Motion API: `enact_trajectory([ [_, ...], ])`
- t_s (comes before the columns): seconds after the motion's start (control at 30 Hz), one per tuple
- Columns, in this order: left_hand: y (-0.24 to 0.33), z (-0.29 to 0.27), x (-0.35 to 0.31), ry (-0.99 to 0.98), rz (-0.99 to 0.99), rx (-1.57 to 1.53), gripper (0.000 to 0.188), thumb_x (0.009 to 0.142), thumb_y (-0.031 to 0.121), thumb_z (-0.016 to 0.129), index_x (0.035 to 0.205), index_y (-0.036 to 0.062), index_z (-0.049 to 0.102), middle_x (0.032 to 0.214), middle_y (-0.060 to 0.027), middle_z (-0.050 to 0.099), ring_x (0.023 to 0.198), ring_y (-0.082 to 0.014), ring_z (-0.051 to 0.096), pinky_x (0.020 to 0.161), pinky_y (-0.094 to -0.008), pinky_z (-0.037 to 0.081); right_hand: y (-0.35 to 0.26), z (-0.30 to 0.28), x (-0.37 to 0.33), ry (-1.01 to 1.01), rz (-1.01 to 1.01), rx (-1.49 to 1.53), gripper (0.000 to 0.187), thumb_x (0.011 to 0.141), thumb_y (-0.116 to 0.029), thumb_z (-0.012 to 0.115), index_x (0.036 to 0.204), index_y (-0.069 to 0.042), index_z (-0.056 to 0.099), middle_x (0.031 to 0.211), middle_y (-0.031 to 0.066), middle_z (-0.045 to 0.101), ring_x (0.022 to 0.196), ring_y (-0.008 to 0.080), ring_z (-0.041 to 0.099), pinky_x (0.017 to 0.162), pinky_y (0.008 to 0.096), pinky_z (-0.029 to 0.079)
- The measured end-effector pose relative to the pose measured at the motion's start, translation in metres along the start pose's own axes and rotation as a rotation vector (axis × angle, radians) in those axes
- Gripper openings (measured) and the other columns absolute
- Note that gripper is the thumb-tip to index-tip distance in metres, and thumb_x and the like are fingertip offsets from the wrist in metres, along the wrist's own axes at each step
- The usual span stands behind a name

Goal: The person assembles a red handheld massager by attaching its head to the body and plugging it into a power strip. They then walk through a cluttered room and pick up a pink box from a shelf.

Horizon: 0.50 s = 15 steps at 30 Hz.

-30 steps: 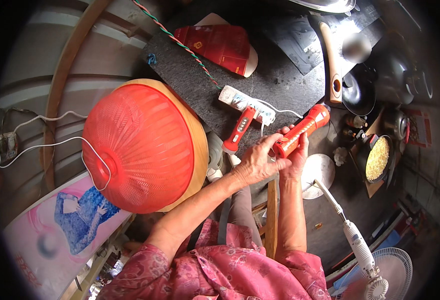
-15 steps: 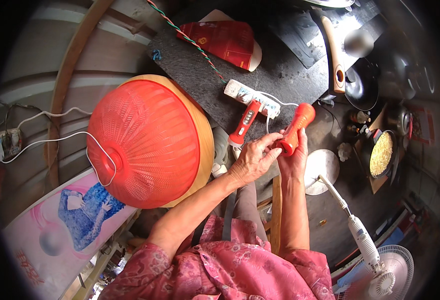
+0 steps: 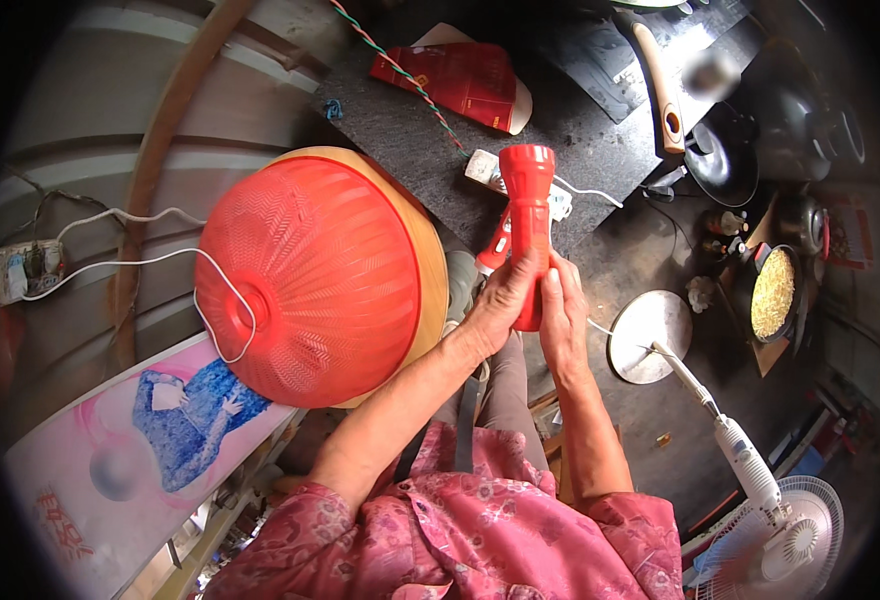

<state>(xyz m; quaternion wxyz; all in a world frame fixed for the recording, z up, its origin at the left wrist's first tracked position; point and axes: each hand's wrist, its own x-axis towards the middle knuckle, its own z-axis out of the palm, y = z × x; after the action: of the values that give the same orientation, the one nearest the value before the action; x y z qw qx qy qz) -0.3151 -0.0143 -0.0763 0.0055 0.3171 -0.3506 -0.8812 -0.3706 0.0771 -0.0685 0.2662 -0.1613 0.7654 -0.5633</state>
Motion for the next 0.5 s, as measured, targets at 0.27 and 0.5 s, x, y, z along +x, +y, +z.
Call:
enact_trajectory([
  [0.27,0.019,-0.003,-0.022,0.205,0.043,-0.293,0.064,0.082,0.063,0.043,0.105,0.0039,0.046,0.072,-0.0079,0.056,0.062,-0.0179,0.057,0.059,-0.0307,0.049,-0.024,0.01,-0.054,-0.071,0.463,0.761,0.05,0.081,-0.013,0.051,0.128,-0.002,0.037,0.123,0.0092,0.046,0.107,0.016,0.048,0.085,0.0279,0.043],
  [0.5,0.012,-0.004,-0.041,0.317,0.078,-0.259,0.06,0.082,0.063,0.043,0.099,0.0049,0.047,0.071,-0.0071,0.055,0.061,-0.017,0.057,0.057,-0.0296,0.049,-0.029,0.019,-0.063,-0.096,0.468,0.665,0.044,0.082,-0.015,0.05,0.124,-0.004,0.043,0.12,0.0052,0.048,0.106,0.0134,0.049,0.081,0.0274,0.044],
])
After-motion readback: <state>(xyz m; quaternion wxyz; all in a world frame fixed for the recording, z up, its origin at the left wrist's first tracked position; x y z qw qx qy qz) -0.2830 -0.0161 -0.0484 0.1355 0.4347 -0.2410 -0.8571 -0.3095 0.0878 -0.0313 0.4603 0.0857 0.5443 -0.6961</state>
